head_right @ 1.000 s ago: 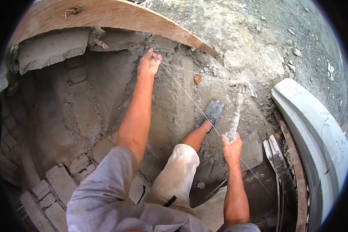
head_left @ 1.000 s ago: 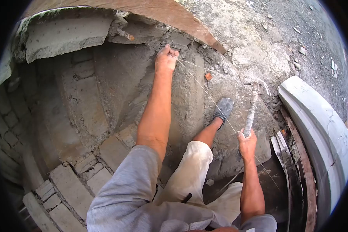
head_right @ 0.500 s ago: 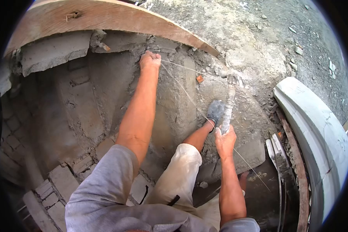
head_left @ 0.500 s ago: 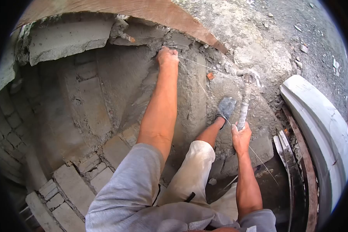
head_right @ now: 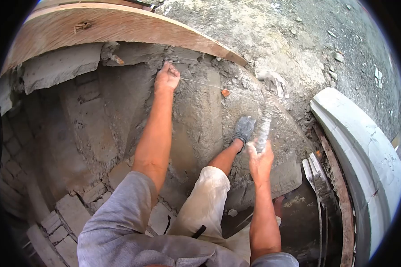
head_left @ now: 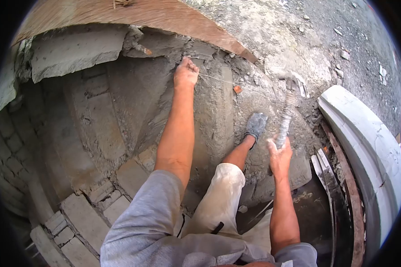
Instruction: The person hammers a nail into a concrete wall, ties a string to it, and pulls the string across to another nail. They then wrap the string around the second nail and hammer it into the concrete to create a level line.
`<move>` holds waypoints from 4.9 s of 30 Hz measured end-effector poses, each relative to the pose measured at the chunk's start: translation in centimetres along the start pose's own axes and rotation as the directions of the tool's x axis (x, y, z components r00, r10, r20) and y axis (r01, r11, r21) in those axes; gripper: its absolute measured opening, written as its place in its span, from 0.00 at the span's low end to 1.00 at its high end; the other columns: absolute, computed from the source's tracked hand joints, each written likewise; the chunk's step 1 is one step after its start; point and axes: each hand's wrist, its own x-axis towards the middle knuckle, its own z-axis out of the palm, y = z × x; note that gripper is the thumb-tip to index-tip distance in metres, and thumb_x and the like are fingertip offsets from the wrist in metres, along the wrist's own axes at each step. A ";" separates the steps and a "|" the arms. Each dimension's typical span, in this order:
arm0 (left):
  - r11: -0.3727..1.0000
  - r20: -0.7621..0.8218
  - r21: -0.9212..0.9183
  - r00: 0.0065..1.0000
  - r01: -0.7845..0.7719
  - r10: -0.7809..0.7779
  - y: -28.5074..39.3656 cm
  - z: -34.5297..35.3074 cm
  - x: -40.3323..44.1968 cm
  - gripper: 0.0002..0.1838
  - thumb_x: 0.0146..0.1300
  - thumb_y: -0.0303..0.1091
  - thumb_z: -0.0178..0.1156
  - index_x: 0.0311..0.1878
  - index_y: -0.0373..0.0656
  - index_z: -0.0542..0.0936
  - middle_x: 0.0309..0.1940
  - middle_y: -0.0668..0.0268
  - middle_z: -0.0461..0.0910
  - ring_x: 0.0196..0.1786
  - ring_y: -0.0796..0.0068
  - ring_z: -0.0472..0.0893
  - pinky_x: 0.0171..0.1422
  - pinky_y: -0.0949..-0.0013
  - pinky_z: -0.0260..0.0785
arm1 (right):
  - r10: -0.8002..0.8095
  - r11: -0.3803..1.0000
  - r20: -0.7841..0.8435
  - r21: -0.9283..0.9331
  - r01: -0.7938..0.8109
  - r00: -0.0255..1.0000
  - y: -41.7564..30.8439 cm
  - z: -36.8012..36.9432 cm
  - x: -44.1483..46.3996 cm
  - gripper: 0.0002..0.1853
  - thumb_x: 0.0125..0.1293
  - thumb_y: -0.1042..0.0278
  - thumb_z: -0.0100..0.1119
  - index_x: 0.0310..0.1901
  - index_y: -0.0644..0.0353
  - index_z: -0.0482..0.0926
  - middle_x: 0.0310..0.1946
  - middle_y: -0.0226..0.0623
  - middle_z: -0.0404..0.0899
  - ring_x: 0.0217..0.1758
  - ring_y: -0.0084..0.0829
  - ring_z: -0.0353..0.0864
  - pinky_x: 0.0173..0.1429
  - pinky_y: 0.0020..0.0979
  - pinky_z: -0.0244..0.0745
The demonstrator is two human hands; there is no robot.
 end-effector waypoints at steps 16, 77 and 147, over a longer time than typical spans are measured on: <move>1.000 -0.043 0.020 0.999 -0.012 0.013 -0.3 1.3 -1.8 0.28 0.70 0.43 0.59 0.66 0.38 0.67 0.62 0.59 0.66 0.65 0.56 0.67 0.70 0.42 0.61 | 0.472 0.265 0.404 0.783 -0.563 0.784 -10.1 10.3 -1.7 0.23 0.76 0.43 0.45 0.35 0.59 0.67 0.16 0.29 0.64 0.12 0.25 0.64 0.16 0.28 0.65; 0.522 0.850 0.473 0.212 -0.710 -0.483 -18.0 16.5 -59.4 0.30 0.60 0.32 0.64 0.65 0.32 0.71 0.56 0.48 0.78 0.58 0.59 0.79 0.63 0.63 0.70 | 0.623 0.524 0.130 -0.801 -0.288 0.772 -2.5 -46.7 -39.7 0.35 0.64 0.34 0.53 0.33 0.69 0.84 0.30 0.48 0.84 0.31 0.43 0.84 0.39 0.44 0.76; -0.526 -0.010 0.227 0.538 -0.819 -0.843 -65.0 6.4 -95.8 0.18 0.65 0.45 0.58 0.41 0.37 0.82 0.25 0.63 0.78 0.25 0.73 0.78 0.22 0.66 0.68 | 0.995 0.070 0.005 0.655 -0.752 0.097 40.5 -52.4 -105.5 0.34 0.68 0.38 0.48 0.29 0.67 0.84 0.30 0.52 0.84 0.37 0.48 0.85 0.45 0.46 0.78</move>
